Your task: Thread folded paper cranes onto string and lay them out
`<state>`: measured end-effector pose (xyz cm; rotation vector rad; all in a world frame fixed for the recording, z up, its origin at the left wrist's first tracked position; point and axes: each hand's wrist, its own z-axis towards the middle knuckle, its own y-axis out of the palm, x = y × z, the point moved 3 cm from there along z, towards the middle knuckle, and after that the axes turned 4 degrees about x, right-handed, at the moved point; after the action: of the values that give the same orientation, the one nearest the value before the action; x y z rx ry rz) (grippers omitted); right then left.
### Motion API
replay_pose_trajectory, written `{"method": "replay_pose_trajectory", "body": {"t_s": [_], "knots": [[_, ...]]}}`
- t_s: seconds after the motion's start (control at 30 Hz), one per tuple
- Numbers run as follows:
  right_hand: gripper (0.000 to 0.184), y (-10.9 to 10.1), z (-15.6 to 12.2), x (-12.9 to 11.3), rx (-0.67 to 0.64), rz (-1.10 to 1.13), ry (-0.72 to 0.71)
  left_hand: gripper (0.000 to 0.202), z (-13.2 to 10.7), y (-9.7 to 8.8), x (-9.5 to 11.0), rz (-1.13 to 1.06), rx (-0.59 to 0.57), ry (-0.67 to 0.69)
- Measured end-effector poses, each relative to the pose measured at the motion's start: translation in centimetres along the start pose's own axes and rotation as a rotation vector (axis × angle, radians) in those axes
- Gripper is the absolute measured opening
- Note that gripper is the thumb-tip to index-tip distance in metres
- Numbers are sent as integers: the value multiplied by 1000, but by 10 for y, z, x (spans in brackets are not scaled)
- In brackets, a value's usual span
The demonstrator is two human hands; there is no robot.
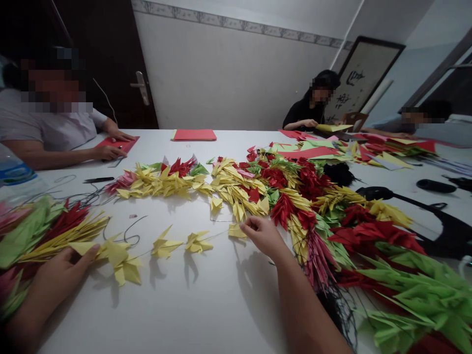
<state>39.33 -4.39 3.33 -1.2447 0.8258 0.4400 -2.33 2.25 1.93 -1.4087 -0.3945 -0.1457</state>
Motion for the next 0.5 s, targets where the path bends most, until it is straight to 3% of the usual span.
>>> {"method": "replay_pose_trajectory", "body": {"t_s": [0.23,0.33,0.5], "knots": [[38,-7,-1,6,12,-220,-12,34,-2,-2,2,47,-36,-42],[40,-10,0,8,75,-299,27,31,-4,-2,4,66,-39,-17],[47,-13,0,8,167,-247,28,34,-10,-6,8,-47,55,-40]]}}
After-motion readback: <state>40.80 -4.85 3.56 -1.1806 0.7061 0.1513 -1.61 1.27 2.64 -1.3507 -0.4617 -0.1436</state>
